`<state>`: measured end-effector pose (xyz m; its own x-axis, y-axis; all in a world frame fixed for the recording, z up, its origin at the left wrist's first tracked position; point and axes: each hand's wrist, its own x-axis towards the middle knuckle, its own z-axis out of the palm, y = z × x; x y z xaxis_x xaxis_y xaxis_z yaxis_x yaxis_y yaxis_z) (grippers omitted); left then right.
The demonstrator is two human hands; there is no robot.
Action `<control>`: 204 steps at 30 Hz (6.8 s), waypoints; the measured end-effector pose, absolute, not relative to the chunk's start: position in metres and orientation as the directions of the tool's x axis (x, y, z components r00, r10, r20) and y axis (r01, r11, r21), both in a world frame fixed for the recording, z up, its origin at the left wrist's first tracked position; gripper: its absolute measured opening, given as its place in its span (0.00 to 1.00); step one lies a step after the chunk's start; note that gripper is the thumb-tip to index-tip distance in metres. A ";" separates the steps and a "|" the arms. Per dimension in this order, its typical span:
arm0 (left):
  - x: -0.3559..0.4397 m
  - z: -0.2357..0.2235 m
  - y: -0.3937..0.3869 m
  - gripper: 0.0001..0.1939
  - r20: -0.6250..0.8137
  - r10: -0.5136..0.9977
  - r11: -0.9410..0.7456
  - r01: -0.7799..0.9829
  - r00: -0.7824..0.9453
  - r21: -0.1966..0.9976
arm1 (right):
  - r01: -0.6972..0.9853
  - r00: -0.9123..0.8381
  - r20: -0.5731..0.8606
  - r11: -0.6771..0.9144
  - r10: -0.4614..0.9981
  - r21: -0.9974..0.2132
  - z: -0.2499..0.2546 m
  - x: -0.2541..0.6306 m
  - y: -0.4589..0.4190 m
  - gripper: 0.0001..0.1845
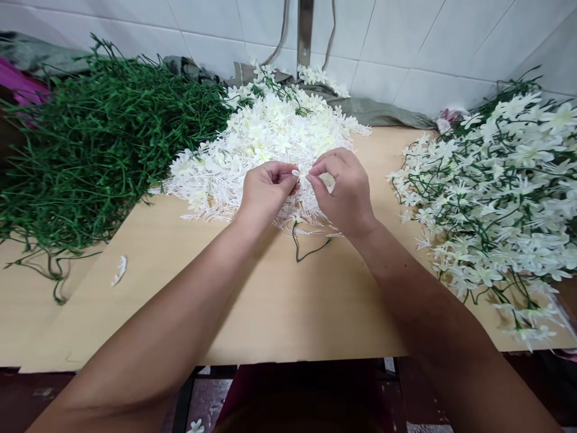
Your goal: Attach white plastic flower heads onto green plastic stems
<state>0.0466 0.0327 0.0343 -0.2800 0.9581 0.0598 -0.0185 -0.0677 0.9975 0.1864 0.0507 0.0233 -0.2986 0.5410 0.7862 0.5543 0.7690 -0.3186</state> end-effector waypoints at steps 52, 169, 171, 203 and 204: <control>0.049 0.028 0.032 0.09 0.215 0.965 -0.210 0.045 -0.149 0.977 | -0.017 -0.205 0.268 0.270 0.941 -0.963 0.016 0.184 0.065 0.07; 0.023 0.020 0.034 0.18 -0.028 0.956 0.032 -0.008 0.292 0.999 | -0.097 -0.511 0.077 0.032 0.856 -0.995 0.029 0.200 0.057 0.24; 0.024 0.017 0.035 0.19 -0.025 0.957 0.036 -0.032 0.288 0.999 | -0.094 -0.497 0.083 0.041 0.864 -0.995 0.028 0.199 0.056 0.23; 0.039 0.014 0.032 0.14 -0.047 0.983 0.027 0.113 0.178 0.993 | -0.025 -0.354 0.130 0.130 0.926 -0.991 0.005 0.191 0.051 0.26; 0.038 0.015 0.032 0.13 -0.048 0.982 0.029 0.107 0.180 0.994 | -0.028 -0.364 0.125 0.123 0.923 -0.992 0.005 0.192 0.051 0.27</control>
